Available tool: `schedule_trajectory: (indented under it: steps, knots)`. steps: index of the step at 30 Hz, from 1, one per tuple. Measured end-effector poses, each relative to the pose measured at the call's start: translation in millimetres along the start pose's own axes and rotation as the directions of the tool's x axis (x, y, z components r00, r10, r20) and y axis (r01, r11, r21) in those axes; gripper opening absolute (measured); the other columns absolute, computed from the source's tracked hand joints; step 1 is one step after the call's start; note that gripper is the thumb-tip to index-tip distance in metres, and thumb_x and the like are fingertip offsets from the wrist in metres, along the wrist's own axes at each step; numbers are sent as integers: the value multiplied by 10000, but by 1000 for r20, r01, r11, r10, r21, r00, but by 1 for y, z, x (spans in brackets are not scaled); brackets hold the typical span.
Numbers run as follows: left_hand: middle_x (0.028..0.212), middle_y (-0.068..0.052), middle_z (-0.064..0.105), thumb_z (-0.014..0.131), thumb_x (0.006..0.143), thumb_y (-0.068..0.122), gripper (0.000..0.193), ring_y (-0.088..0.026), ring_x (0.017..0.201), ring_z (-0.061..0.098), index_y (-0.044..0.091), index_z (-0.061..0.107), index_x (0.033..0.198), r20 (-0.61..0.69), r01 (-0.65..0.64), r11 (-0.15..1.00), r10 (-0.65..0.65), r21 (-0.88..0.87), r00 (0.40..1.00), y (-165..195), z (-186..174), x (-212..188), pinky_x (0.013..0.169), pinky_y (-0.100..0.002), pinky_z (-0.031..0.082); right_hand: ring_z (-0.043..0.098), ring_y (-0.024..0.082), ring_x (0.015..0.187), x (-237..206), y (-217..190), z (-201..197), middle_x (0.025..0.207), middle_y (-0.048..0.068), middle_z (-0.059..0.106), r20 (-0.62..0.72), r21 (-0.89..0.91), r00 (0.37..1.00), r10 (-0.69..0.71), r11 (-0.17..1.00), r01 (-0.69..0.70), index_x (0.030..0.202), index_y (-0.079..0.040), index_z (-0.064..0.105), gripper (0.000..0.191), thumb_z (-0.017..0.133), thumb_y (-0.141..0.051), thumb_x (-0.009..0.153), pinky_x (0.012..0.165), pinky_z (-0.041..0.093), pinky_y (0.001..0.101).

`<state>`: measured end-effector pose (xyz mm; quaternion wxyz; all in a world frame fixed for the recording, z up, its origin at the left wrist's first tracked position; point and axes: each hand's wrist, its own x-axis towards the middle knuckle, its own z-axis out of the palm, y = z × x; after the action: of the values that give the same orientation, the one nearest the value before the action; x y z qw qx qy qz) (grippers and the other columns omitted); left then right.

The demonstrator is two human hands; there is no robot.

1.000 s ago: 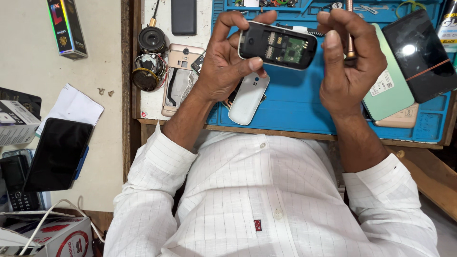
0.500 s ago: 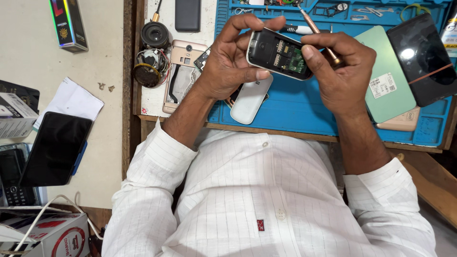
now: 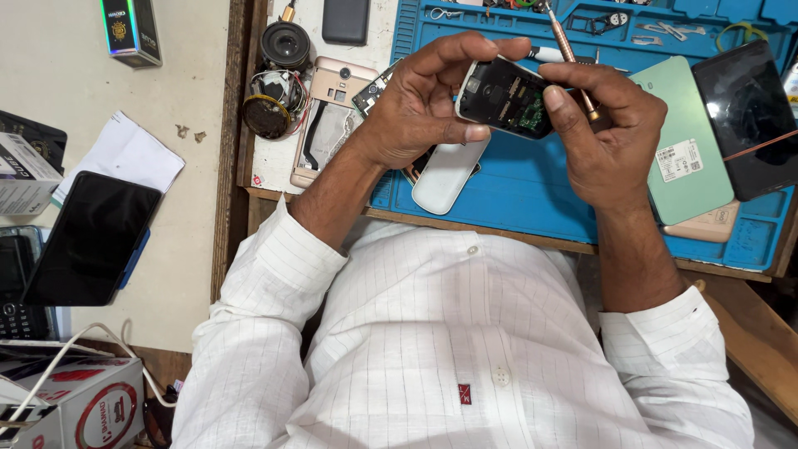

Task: The person repairs mobile phones at a workbench, using screwdrivers to unscrew and open a smartphone and a feature phone, removing the back covers and working on the internal boards. They handle the disassembled phones, reposition them on the blue mat, and continue working on the internal components with the screwdrivers.

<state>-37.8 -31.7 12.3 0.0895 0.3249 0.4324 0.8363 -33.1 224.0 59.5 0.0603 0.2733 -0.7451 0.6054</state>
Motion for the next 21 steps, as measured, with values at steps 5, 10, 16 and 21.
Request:
schedule_trajectory:
  steps: [5,10,16,21]
  knots:
    - [1544,-72,564,823,954,-144,623,-183,1441,560,214,608,1416,1,1,1000,-1,3,1000,-1,0,-1,1179,-403,531,597,61,766,-1,1,1,970,84,705,32,-39,999,27,999,-26,1254,37,716,184,693,-117,1158,661,457,188]
    - [1540,-71,571,827,961,-144,632,-176,1436,558,208,598,1433,8,-9,1000,9,18,1000,-2,0,-2,1183,-398,541,613,66,762,0,2,2,966,90,721,63,-86,998,-6,996,11,1266,38,710,202,665,-133,1167,648,464,194]
    - [1547,-91,566,820,963,-138,651,-184,1438,561,189,568,1466,4,5,1000,-5,-6,1000,-1,0,-1,1182,-395,537,609,74,751,-4,5,-2,948,94,720,21,-38,1000,-16,999,17,1209,37,736,216,724,-168,1142,650,461,205]
    - [1550,-108,567,818,959,-135,658,-192,1432,580,180,558,1475,5,16,1000,-16,-13,1000,0,0,0,1175,-391,530,636,83,773,-7,8,-6,950,95,726,5,28,1000,-30,999,30,1191,30,745,235,753,-197,1132,678,488,201]
